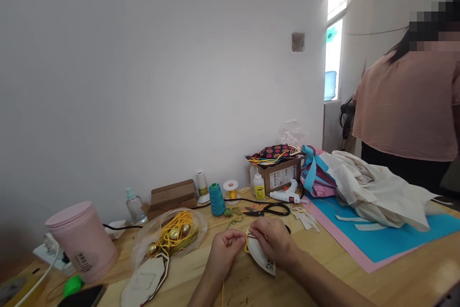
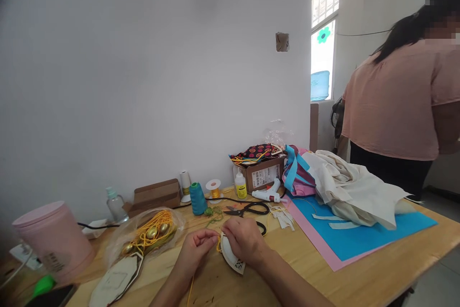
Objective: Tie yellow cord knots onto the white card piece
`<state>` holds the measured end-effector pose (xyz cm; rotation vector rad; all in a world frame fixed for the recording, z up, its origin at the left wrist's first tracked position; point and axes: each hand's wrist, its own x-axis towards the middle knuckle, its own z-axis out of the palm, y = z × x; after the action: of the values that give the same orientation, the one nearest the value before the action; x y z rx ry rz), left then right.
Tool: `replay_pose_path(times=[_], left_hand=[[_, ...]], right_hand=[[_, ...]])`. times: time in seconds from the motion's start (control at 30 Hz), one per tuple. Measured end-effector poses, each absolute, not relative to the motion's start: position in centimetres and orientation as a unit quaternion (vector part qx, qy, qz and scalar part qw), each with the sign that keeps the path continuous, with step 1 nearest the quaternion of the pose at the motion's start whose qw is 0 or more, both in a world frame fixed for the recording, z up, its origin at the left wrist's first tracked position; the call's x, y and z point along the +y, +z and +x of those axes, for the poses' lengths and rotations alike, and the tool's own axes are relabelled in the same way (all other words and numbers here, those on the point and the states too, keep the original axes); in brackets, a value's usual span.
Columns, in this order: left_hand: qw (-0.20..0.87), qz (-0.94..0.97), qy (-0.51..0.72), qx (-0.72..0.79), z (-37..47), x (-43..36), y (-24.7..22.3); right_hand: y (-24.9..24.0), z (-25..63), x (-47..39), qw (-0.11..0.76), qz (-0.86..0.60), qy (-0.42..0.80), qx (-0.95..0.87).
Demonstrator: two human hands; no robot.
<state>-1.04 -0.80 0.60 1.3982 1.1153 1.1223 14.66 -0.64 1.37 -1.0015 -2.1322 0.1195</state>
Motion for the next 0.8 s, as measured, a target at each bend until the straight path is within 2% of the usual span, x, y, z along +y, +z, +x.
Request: replay_pose_path(times=[0.2,0.43,0.8], left_hand=[[0.512,0.552,0.471,0.46,-1.02,-0.5,0.03],[0.461,0.597,0.451,0.477,-0.93,-0.41,-0.21],[0.42,0.636,0.428,0.486,-0.35,-0.72,-0.15]], right_hand=[[1.25,14.53,-0.15,0.383,-0.438,0.086,-0.809],[1.09,14.06,-0.34,0.372,-0.407,0.132,-0.823],[0.35,14.09,0.2,0.346,-0.442,0.05,-0.826]])
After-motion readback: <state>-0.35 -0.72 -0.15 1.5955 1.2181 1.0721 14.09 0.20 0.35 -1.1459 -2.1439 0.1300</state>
